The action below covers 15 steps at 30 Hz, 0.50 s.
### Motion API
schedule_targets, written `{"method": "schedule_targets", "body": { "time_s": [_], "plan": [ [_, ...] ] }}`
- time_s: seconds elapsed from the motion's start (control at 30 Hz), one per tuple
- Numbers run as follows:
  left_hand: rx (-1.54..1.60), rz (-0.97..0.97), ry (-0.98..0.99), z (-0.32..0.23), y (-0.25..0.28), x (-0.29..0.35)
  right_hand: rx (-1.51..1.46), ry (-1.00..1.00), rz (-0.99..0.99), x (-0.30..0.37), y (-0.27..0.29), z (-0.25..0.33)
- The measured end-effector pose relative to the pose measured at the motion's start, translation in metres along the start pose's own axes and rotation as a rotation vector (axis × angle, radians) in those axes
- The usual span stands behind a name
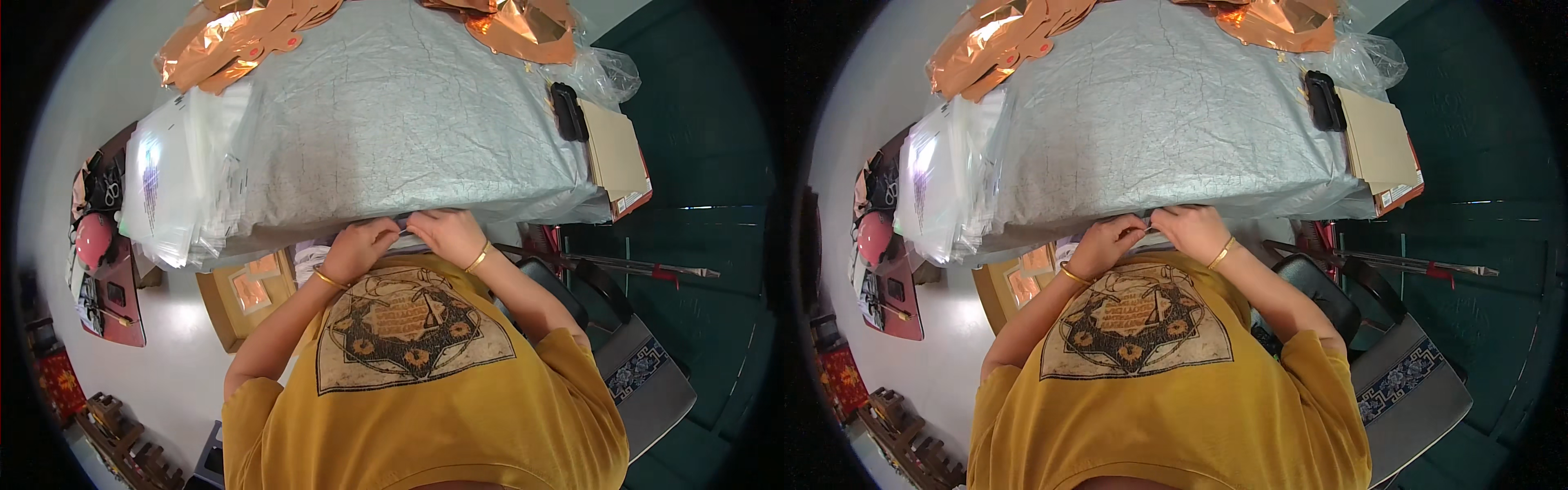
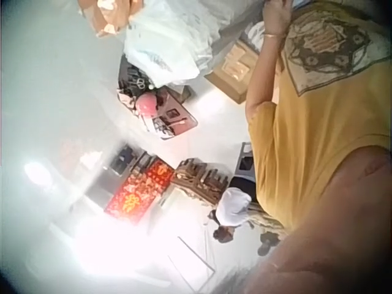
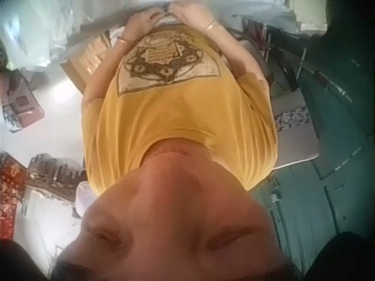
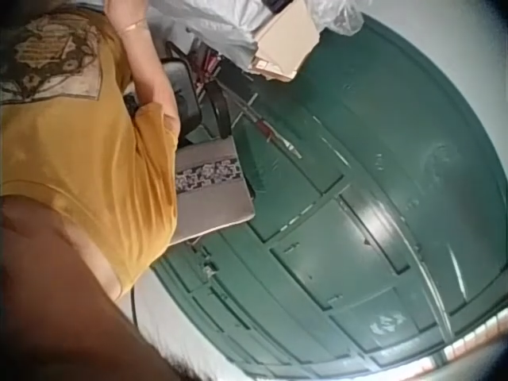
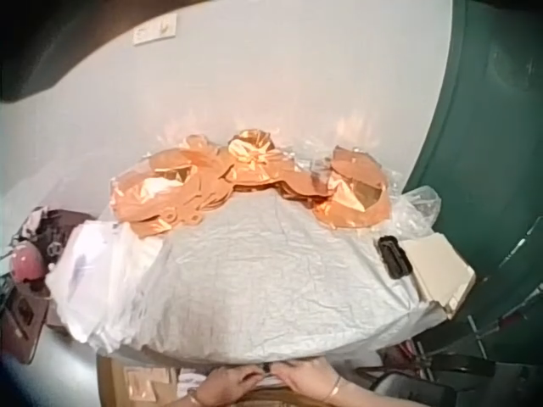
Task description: The person folds a foil balloon around a cardboard sheet by hand, rolls a piece of string into a bundle, and places them inside a plastic sleeve. The person then places the packaged balloon into a box.
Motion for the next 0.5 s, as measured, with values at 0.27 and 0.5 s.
{"method": "schedule_targets", "body": {
  "time_s": [0.27,0.5],
  "plan": [
    [-0.154,0.001,0.017,0.001,0.001,-0.002,-0.181,-0.095,0.032,-0.001,-0.001,-0.006],
    [-0.395,-0.091,-0.105,-0.007,0.004,0.003,-0.183,-0.109,0.102,-0.002,-0.006,-0.008]
  ]
}}
Point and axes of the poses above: each hand's wrist, its own x-axis away from the middle knuckle, its own y-axis out of the back of the hand, z = x × y, the point moved 3 cm from there along -x, towards the middle knuckle, and after that the axes turned 7 degrees about y, right-handed, at the moved point
